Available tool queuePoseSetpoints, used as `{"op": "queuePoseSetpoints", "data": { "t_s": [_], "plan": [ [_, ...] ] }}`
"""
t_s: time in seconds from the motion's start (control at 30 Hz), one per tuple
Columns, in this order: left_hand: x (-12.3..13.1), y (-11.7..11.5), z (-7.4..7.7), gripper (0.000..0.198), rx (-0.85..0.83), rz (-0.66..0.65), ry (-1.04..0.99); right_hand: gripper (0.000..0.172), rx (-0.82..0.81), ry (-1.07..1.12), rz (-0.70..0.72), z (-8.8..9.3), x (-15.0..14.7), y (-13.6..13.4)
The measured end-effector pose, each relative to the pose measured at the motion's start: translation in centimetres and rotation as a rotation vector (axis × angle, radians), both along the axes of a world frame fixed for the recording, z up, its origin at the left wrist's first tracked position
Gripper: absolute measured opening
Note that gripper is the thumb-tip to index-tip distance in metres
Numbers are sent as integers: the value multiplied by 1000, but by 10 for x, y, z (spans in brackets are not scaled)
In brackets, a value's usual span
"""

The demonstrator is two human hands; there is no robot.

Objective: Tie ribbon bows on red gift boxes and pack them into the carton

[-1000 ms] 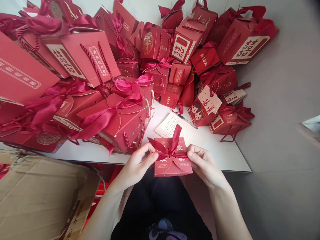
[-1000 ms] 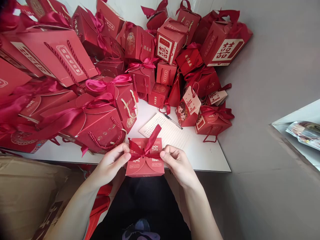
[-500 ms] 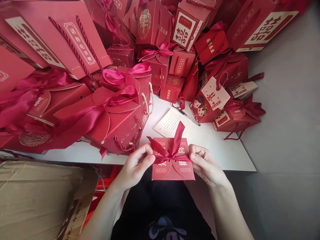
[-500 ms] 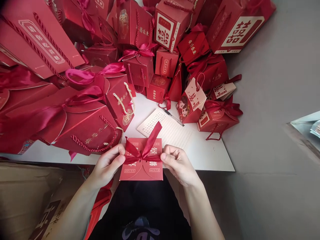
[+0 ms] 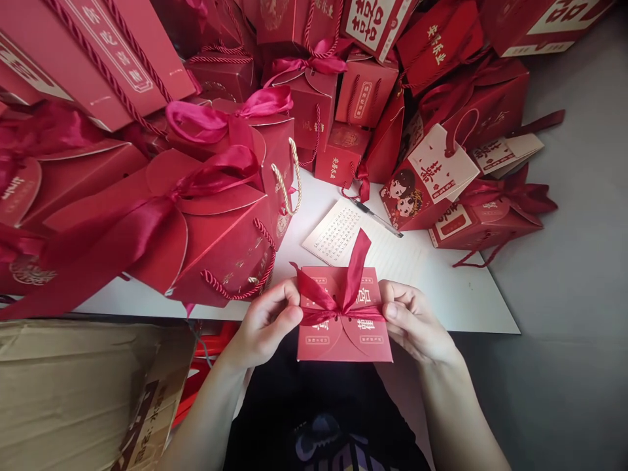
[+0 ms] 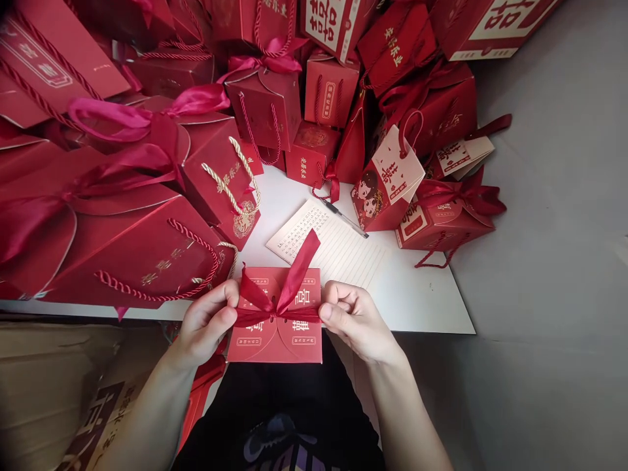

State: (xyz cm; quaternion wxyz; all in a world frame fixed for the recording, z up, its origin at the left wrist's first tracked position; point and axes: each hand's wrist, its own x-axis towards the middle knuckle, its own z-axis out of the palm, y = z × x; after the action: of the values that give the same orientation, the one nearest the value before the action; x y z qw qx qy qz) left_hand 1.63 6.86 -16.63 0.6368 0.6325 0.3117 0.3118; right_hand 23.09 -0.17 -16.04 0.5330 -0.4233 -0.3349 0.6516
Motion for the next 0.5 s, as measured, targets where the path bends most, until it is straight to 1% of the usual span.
{"op": "queuePoseSetpoints", "data": {
  "t_s": [0.17, 0.27, 0.37, 0.5],
  "plan": [
    [0, -2, 0, 35, 34, 20, 11, 51, -17, -40, -1, 0, 1, 0],
    [2, -5, -2, 37, 30, 56, 27, 52, -27, -61, -8, 0, 1, 0],
    [4, -6, -3, 38, 27, 63, 26, 54, -26, -69, -11, 0, 0, 1],
    [5, -5, 1, 37, 64, 62, 24, 55, -19, -70, 14, -3, 3, 1]
  ]
}}
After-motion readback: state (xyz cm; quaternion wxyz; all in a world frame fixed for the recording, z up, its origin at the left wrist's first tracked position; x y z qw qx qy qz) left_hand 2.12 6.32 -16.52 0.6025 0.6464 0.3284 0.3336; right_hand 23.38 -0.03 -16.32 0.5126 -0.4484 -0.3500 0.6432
